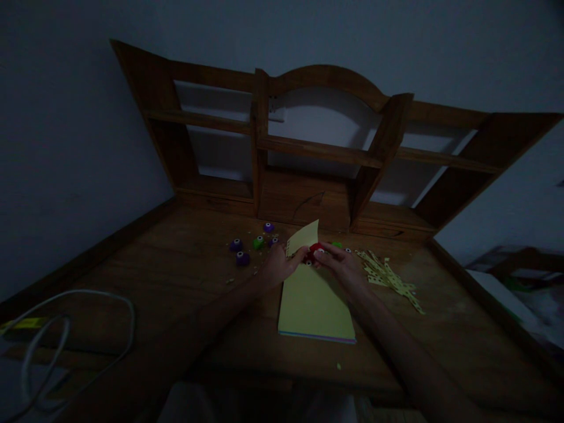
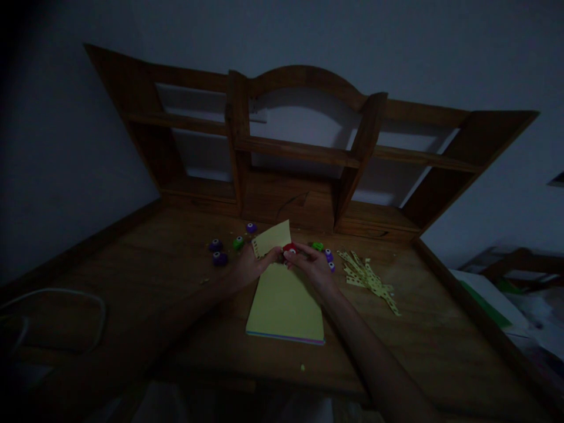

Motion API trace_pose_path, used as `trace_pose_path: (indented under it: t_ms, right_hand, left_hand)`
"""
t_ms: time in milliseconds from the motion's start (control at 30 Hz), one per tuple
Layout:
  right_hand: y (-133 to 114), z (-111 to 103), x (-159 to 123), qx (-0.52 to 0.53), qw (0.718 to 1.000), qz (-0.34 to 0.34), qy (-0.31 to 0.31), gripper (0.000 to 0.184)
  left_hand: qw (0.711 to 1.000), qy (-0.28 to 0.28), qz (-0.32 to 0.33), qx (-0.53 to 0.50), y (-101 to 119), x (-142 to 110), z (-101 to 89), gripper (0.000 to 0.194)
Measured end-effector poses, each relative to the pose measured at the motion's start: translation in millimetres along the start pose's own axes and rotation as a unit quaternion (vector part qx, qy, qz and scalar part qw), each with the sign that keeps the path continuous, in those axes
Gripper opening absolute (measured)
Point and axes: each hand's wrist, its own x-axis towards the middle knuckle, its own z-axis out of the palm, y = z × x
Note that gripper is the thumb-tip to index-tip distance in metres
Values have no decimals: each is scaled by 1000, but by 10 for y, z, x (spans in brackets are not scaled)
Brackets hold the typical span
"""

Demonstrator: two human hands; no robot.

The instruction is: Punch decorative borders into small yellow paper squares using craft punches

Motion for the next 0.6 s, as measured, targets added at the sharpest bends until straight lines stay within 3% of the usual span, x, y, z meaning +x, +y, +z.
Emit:
trace_pose_path:
  t_ms: [333, 600]
  right_hand:
    - [3, -5, 9, 1, 1000, -7, -29, 29]
    - [40, -21, 23, 80, 995, 25, -54, 21]
  left_hand:
    - [999, -37, -5, 5, -22, -7, 1, 30]
    - [999, -30, -4, -33, -21, 1, 18, 29]
